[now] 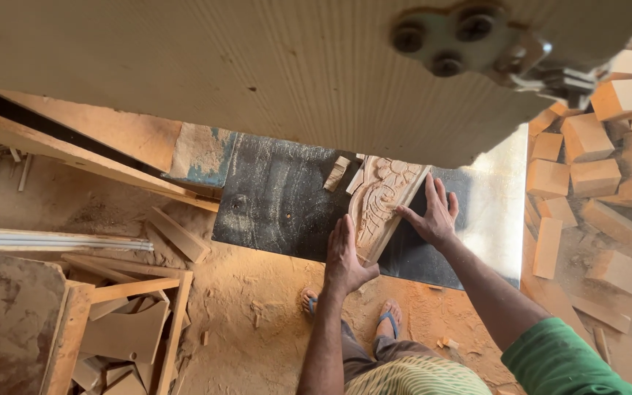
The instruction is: The person guides a rectangular wooden piece with a pre-carved floral pattern through a bandsaw. They use both hands to follow the marked outline, trimming the edges to shape the decorative panel. The cut-off wood pieces fall away as the panel is progressively shaped.
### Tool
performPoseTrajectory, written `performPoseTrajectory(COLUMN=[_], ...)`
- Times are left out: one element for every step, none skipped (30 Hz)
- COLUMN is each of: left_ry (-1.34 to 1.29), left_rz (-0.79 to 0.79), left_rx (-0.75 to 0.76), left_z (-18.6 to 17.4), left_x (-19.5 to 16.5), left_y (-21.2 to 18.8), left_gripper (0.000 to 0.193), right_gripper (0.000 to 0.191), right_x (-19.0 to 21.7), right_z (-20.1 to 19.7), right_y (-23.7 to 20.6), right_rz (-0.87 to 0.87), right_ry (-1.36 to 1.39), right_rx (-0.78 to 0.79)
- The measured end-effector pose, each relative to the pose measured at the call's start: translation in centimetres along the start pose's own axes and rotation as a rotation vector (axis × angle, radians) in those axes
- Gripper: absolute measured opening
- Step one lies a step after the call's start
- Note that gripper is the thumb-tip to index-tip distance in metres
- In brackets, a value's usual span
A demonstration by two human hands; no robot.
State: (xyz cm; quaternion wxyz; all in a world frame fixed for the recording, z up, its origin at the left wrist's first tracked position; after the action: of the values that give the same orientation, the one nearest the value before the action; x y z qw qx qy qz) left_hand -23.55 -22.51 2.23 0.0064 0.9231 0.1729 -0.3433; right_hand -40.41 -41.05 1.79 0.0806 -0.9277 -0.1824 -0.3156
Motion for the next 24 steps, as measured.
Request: performPoseTrajectory(left_ry=[-0.006,-0.014,-0.018,-0.021,-0.023,-0.021,-0.019,-0.017,-0.008,0.000,0.008,0.030,0.053,0.076,0.086,0.098,0.110,0.109,0.107,0.102,0.086,0.070,0.054,0.049], left_rz=[0.000,-0.001,-0.003,-0.003,-0.003,-0.006,-0.008,-0.009,-0.006,-0.002,0.002,-0.009,-0.019,-0.028,-0.026,-0.024,-0.021,-0.025,-0.029,-0.031,-0.032,-0.032,-0.029,-0.029], left_rx=[0.000,0.003,0.009,0.014,0.017,0.022,0.027,0.031,0.028,0.026,0.025,0.026,0.026,0.023,-0.008,-0.040,-0.072,-0.098,-0.123,-0.147,-0.135,-0.125,-0.119,-0.111], left_z=[0.0,0.0,0.0,-0.1,-0.2,-0.3,-0.4,-0.5,-0.7,-0.9,-1.0,-1.0,-1.0,-0.9,-0.9,-0.7,-0.6,-0.5,-0.4,-0.2,0.0,0.1,0.1,0.1], left_x=[0.0,0.0,0.0,0.0,0.0,0.1,0.1,0.1,0.1,0.2,0.1,0.1,0.1,0.2,0.1,-0.1,-0.2,-0.1,0.0,0.1,0.3,0.6,0.9,1.2], left_y=[0.1,0.1,0.2,0.3,0.5,0.7,0.8,1.0,1.0,1.1,1.1,1.0,0.9,1.0,0.7,0.3,0.0,-0.3,-0.6,-0.8,-0.9,-0.9,-0.7,-0.4], left_gripper=[0.139,0.140,0.141,0.142,0.142,0.143,0.143,0.143,0.143,0.142,0.142,0.141,0.139,0.138,0.134,0.131,0.128,0.126,0.123,0.120,0.121,0.121,0.122,0.122], right_gripper=[0.126,0.126,0.126,0.126,0.126,0.125,0.125,0.125,0.125,0.125,0.125,0.125,0.125,0.125,0.126,0.127,0.128,0.128,0.128,0.128,0.129,0.130,0.131,0.132], right_x=[0.0,-0.1,0.0,0.0,0.0,0.1,0.1,0.2,0.2,0.3,0.2,0.2,0.2,0.2,0.2,0.2,0.2,0.2,0.2,0.1,0.1,0.1,0.1,0.1], right_z=[0.0,0.0,0.0,0.1,0.1,0.1,0.2,0.1,0.2,0.2,0.1,0.1,0.1,0.1,0.1,0.0,0.1,0.1,0.2,0.2,0.2,0.3,0.3,0.2], right_y=[0.0,0.0,0.0,0.1,0.1,0.2,0.2,0.2,0.2,0.3,0.2,0.2,0.2,0.2,0.2,0.2,0.2,0.2,0.2,0.2,0.2,0.2,0.3,0.3], right_rz=[0.008,0.018,0.018,0.016,0.013,0.014,0.015,0.016,0.019,0.023,0.028,0.034,0.040,0.044,0.039,0.033,0.028,0.026,0.026,0.027,0.023,0.017,0.008,0.014], right_ry=[0.001,-0.001,0.006,0.013,0.021,0.018,0.016,0.014,0.011,0.009,0.007,0.003,0.000,-0.003,-0.001,0.002,0.006,0.009,0.010,0.009,0.004,-0.001,-0.005,-0.008], right_rx=[-0.002,-0.002,-0.003,-0.006,-0.008,-0.011,-0.014,-0.018,-0.019,-0.021,-0.022,-0.021,-0.021,-0.023,-0.026,-0.030,-0.034,-0.038,-0.043,-0.048,-0.045,-0.044,-0.046,-0.055])
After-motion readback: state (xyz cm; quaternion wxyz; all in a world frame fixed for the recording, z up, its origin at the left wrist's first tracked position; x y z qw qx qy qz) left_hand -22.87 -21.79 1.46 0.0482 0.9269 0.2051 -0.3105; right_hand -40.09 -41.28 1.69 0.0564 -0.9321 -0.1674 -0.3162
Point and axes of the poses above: each hand's wrist, its own y-axis towards the middle knuckle, its own z-axis out of the palm, x = y × z, the point moved 7 cm from there along y, towards the middle knuckle, and after that the axes turned 5 degrees about -x, right-handed, at the moved point
